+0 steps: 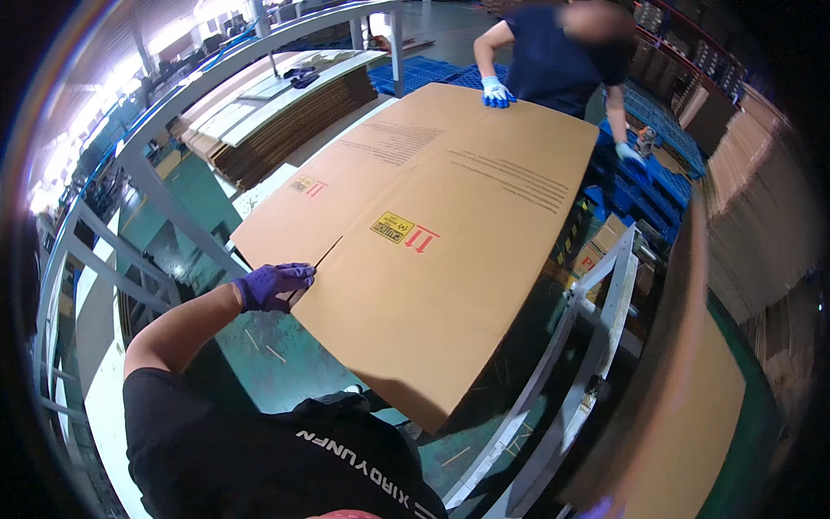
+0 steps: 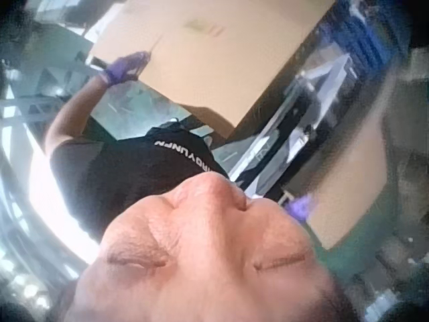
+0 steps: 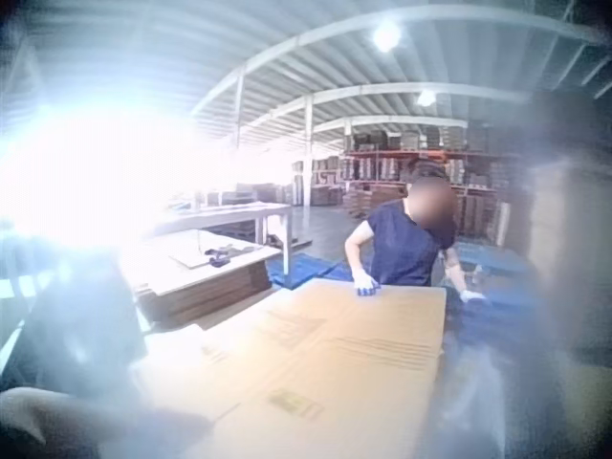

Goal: The person folds flat cardboard boxes into their three-dimensional shape on a conveyor belt. They repeatedly pick up flat sheets, fold the side flaps, and then fold the top and bottom flaps to form the box structure before placing them on the belt.

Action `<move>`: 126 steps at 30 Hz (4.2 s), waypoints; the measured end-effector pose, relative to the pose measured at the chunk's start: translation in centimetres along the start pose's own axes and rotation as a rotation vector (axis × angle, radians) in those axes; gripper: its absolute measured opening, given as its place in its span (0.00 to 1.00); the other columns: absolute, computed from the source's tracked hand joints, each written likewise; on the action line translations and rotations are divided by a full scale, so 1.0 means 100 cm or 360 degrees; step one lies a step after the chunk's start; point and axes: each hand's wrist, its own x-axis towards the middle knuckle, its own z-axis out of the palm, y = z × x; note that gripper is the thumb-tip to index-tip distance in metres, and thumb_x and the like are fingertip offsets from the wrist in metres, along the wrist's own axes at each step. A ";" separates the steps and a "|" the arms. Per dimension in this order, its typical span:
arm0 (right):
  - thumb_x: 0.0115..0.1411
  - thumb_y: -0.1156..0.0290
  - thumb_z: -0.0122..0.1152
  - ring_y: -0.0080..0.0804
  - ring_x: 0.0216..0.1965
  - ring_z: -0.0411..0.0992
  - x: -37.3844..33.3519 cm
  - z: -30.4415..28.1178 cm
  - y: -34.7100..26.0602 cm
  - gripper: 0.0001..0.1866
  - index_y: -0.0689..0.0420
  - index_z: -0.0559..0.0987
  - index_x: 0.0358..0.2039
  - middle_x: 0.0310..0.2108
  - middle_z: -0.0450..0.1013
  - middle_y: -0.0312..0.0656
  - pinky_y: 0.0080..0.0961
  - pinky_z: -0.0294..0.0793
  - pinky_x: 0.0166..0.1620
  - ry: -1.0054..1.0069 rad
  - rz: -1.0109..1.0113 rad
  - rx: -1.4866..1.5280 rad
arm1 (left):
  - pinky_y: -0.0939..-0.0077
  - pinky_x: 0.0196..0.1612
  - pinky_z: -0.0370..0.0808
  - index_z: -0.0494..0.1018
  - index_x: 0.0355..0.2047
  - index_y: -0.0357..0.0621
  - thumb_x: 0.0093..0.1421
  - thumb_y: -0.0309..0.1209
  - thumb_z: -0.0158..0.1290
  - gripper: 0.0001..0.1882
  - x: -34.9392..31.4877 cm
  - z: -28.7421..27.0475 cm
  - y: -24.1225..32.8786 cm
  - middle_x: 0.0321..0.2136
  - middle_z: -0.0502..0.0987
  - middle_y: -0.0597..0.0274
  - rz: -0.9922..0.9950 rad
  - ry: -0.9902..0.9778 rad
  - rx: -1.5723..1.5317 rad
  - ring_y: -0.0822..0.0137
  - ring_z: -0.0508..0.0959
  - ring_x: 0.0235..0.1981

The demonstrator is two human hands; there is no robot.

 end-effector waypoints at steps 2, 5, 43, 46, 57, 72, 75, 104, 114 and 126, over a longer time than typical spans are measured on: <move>0.62 0.67 0.53 0.41 0.23 0.71 -0.016 -0.018 0.045 0.10 0.59 0.75 0.27 0.23 0.72 0.44 0.36 0.69 0.25 0.0687 -0.0649 -0.0814 | 0.61 0.63 0.62 0.67 0.56 0.41 0.49 0.35 0.60 0.33 -0.009 -0.002 0.003 0.58 0.65 0.49 -0.0064 -0.0044 -0.0027 0.50 0.63 0.61; 0.61 0.69 0.56 0.50 0.39 0.69 -0.096 0.038 0.171 0.15 0.66 0.73 0.45 0.39 0.69 0.56 0.42 0.71 0.39 0.0652 0.0237 -0.0600 | 0.61 0.64 0.60 0.65 0.57 0.41 0.49 0.35 0.60 0.34 -0.002 -0.008 0.008 0.60 0.64 0.50 -0.0120 -0.0119 -0.0030 0.51 0.62 0.62; 0.63 0.52 0.51 0.38 0.26 0.74 -0.263 0.128 -0.550 0.22 0.57 0.70 0.47 0.32 0.75 0.46 0.28 0.72 0.26 -0.1794 0.0988 0.2577 | 0.69 0.40 0.74 0.73 0.44 0.46 0.59 0.36 0.53 0.14 -0.043 0.078 -0.048 0.39 0.77 0.61 0.0400 0.0624 -0.0756 0.66 0.78 0.39; 0.63 0.51 0.51 0.37 0.29 0.75 -0.296 0.163 -0.547 0.23 0.58 0.70 0.47 0.36 0.76 0.49 0.28 0.72 0.30 -0.2003 0.0905 0.2183 | 0.72 0.37 0.74 0.77 0.33 0.47 0.50 0.29 0.59 0.08 -0.065 0.056 -0.058 0.32 0.78 0.67 0.0141 -0.0003 -0.1616 0.71 0.77 0.37; 0.66 0.54 0.43 0.35 0.34 0.75 -0.281 0.131 -0.567 0.21 0.56 0.69 0.49 0.38 0.75 0.46 0.30 0.74 0.37 -0.2643 0.0492 0.1958 | 0.53 0.56 0.66 0.73 0.46 0.40 0.54 0.40 0.55 0.22 -0.059 -0.070 -0.028 0.49 0.72 0.46 0.0608 0.0637 -0.0340 0.44 0.69 0.53; 0.62 0.56 0.53 0.29 0.41 0.69 -0.116 0.012 -0.146 0.22 0.59 0.70 0.50 0.43 0.71 0.43 0.28 0.70 0.46 0.0901 0.1429 0.1442 | 0.53 0.60 0.62 0.72 0.44 0.47 0.51 0.47 0.56 0.24 -0.017 -0.028 -0.025 0.53 0.67 0.55 0.0644 0.0185 0.0022 0.50 0.64 0.58; 0.60 0.56 0.58 0.38 0.52 0.67 -0.050 0.008 -0.133 0.30 0.61 0.65 0.57 0.55 0.65 0.47 0.39 0.65 0.56 0.0721 0.1602 0.2529 | 0.54 0.59 0.63 0.72 0.44 0.46 0.51 0.48 0.56 0.24 -0.015 -0.026 -0.024 0.52 0.69 0.55 0.0638 0.0232 0.0019 0.50 0.65 0.58; 0.46 0.79 0.51 0.51 0.56 0.65 -0.136 0.076 -0.466 0.26 0.58 0.73 0.50 0.53 0.67 0.50 0.47 0.63 0.59 -0.0975 -0.1697 0.0228 | 0.55 0.60 0.63 0.70 0.47 0.41 0.55 0.52 0.51 0.30 -0.019 0.010 -0.043 0.51 0.70 0.53 0.0488 0.0664 -0.0534 0.50 0.69 0.55; 0.42 0.67 0.63 0.53 0.62 0.56 -0.131 0.063 -0.512 0.35 0.60 0.68 0.54 0.59 0.60 0.52 0.50 0.53 0.64 -0.1482 -0.1784 0.0475 | 0.53 0.60 0.61 0.72 0.47 0.44 0.56 0.52 0.47 0.28 -0.017 0.023 -0.040 0.49 0.71 0.51 0.0551 0.0641 -0.0202 0.49 0.68 0.54; 0.33 0.62 0.66 0.43 0.45 0.66 -0.149 0.135 -0.551 0.19 0.56 0.75 0.28 0.35 0.69 0.45 0.44 0.57 0.61 -0.1288 -0.2021 0.0846 | 0.59 0.43 0.72 0.69 0.32 0.42 0.41 0.43 0.67 0.26 -0.021 0.020 -0.033 0.35 0.73 0.54 0.0384 0.1017 -0.0695 0.50 0.75 0.40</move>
